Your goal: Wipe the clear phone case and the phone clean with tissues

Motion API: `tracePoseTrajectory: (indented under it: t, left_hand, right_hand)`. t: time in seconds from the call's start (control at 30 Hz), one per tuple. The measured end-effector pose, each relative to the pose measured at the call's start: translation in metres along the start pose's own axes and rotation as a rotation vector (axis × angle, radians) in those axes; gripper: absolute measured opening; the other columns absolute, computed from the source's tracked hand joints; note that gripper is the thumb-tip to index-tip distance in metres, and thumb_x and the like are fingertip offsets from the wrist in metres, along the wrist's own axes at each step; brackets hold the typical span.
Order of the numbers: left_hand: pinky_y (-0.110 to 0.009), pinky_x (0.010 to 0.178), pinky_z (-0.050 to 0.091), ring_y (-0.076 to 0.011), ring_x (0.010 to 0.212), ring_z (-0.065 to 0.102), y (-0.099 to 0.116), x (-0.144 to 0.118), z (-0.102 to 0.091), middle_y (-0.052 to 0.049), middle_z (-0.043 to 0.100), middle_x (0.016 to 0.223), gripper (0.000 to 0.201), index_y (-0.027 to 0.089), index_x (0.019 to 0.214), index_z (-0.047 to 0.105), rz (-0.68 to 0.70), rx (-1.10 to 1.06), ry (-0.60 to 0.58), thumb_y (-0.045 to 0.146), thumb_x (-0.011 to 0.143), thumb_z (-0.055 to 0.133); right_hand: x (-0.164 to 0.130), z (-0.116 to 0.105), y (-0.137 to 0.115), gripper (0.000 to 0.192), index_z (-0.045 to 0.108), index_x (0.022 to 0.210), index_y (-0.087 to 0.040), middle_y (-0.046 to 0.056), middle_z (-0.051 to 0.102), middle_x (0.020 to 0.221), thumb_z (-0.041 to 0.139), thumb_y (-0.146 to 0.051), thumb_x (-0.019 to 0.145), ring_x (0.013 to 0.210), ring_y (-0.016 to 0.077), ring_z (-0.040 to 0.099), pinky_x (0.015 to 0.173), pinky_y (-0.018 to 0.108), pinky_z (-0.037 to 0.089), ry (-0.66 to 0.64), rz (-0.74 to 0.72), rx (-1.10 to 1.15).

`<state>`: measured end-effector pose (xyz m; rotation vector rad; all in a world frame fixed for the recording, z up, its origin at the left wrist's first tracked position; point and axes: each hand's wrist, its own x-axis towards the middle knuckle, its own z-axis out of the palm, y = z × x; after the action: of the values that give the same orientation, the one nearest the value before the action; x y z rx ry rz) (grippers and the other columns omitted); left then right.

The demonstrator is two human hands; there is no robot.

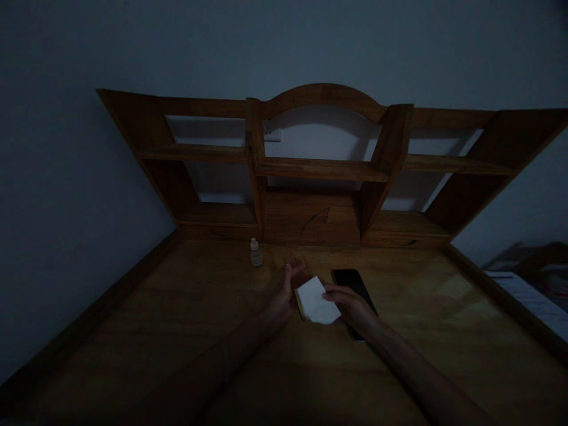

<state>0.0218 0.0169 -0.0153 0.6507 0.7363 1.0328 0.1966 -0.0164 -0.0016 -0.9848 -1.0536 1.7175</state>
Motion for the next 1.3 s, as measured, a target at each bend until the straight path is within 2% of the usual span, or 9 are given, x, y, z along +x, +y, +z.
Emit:
tracePoseTrajectory:
  t: [0.1, 0.27, 0.43, 0.63, 0.77, 0.9, 1.0, 1.07, 1.3]
  left_hand:
    - [-0.029, 0.070, 0.049, -0.0197, 0.081, 0.066, -0.002, 0.002, 0.000, -0.009, 0.070, 0.094, 0.072, 0.015, 0.129, 0.058, 0.013, 0.007, -0.032, 0.071, 0.086, 0.043]
    - [-0.028, 0.073, 0.049, -0.0196, 0.085, 0.067, -0.005, 0.002, 0.000, -0.009, 0.071, 0.097, 0.069, 0.016, 0.130, 0.058, -0.042, -0.007, -0.093, 0.068, 0.089, 0.042]
    - [-0.029, 0.072, 0.050, -0.0203, 0.082, 0.066, 0.003, -0.003, 0.002, -0.009, 0.070, 0.092, 0.075, 0.014, 0.123, 0.062, -0.097, -0.010, -0.090, 0.075, 0.085, 0.041]
    - [-0.028, 0.064, 0.048, -0.0196, 0.076, 0.065, 0.008, -0.003, 0.002, -0.008, 0.069, 0.094, 0.079, 0.016, 0.132, 0.055, -0.170, -0.041, -0.026, 0.076, 0.085, 0.037]
    - [-0.029, 0.066, 0.049, -0.0201, 0.080, 0.066, 0.010, -0.005, 0.004, -0.009, 0.068, 0.098, 0.071, 0.015, 0.123, 0.058, -0.131, -0.040, -0.046, 0.073, 0.087, 0.038]
    - [-0.028, 0.064, 0.050, -0.0191, 0.077, 0.066, 0.014, -0.008, 0.008, -0.008, 0.068, 0.091, 0.066, 0.012, 0.109, 0.063, -0.109, -0.054, 0.020, 0.070, 0.089, 0.039]
    - [-0.027, 0.061, 0.049, -0.0179, 0.072, 0.065, 0.015, -0.007, 0.009, -0.006, 0.067, 0.085, 0.065, 0.013, 0.105, 0.063, -0.114, -0.073, 0.055, 0.071, 0.088, 0.040]
    - [-0.027, 0.061, 0.049, -0.0171, 0.071, 0.064, 0.012, -0.005, 0.008, -0.005, 0.066, 0.083, 0.063, 0.013, 0.104, 0.063, -0.109, -0.078, 0.024, 0.070, 0.087, 0.042]
    - [-0.026, 0.057, 0.049, -0.0158, 0.070, 0.062, 0.007, 0.000, 0.003, -0.007, 0.066, 0.093, 0.063, 0.014, 0.108, 0.061, -0.141, -0.042, 0.024, 0.070, 0.085, 0.047]
  right_hand:
    - [-0.008, 0.006, -0.006, 0.014, 0.075, 0.085, -0.018, 0.000, 0.071, 0.079, 0.071, -0.028, 0.076, 0.072, 0.0160, 0.061, 0.066, 0.026, 0.041, -0.014, -0.049, -0.099]
    - [-0.025, 0.018, -0.026, 0.025, 0.070, 0.102, -0.023, 0.002, 0.068, 0.095, 0.047, -0.032, 0.098, 0.084, 0.0174, 0.061, 0.075, 0.028, 0.042, -0.159, -0.331, -0.666]
    - [-0.026, 0.018, -0.030, 0.026, 0.064, 0.105, -0.022, 0.005, 0.061, 0.100, 0.038, -0.022, 0.101, 0.092, 0.0179, 0.060, 0.080, 0.029, 0.045, -0.198, -0.551, -0.924]
    - [-0.027, 0.014, -0.031, 0.021, 0.061, 0.100, -0.020, 0.006, 0.059, 0.098, 0.040, -0.017, 0.099, 0.090, 0.0183, 0.060, 0.080, 0.031, 0.048, -0.177, -0.661, -1.074]
    - [-0.029, 0.015, -0.033, 0.016, 0.060, 0.102, -0.020, 0.008, 0.061, 0.103, 0.047, -0.017, 0.094, 0.094, 0.0208, 0.060, 0.084, 0.034, 0.049, -0.205, -0.722, -1.136]
    - [-0.028, 0.016, -0.035, 0.031, 0.058, 0.114, -0.021, 0.009, 0.063, 0.111, 0.053, -0.010, 0.085, 0.106, 0.0231, 0.058, 0.092, 0.037, 0.048, -0.247, -0.773, -1.156]
    - [-0.025, 0.013, -0.035, 0.034, 0.060, 0.106, -0.022, 0.006, 0.066, 0.102, 0.053, -0.004, 0.078, 0.103, 0.0232, 0.057, 0.092, 0.039, 0.048, -0.278, -0.782, -1.201]
    - [-0.023, 0.011, -0.034, 0.033, 0.060, 0.098, -0.023, 0.004, 0.066, 0.096, 0.051, -0.001, 0.074, 0.099, 0.0229, 0.056, 0.091, 0.038, 0.048, -0.287, -0.776, -1.225]
    - [-0.016, 0.004, -0.027, 0.029, 0.062, 0.101, -0.022, 0.006, 0.067, 0.100, 0.051, -0.005, 0.081, 0.099, 0.0227, 0.056, 0.088, 0.038, 0.049, -0.279, -0.838, -1.281]
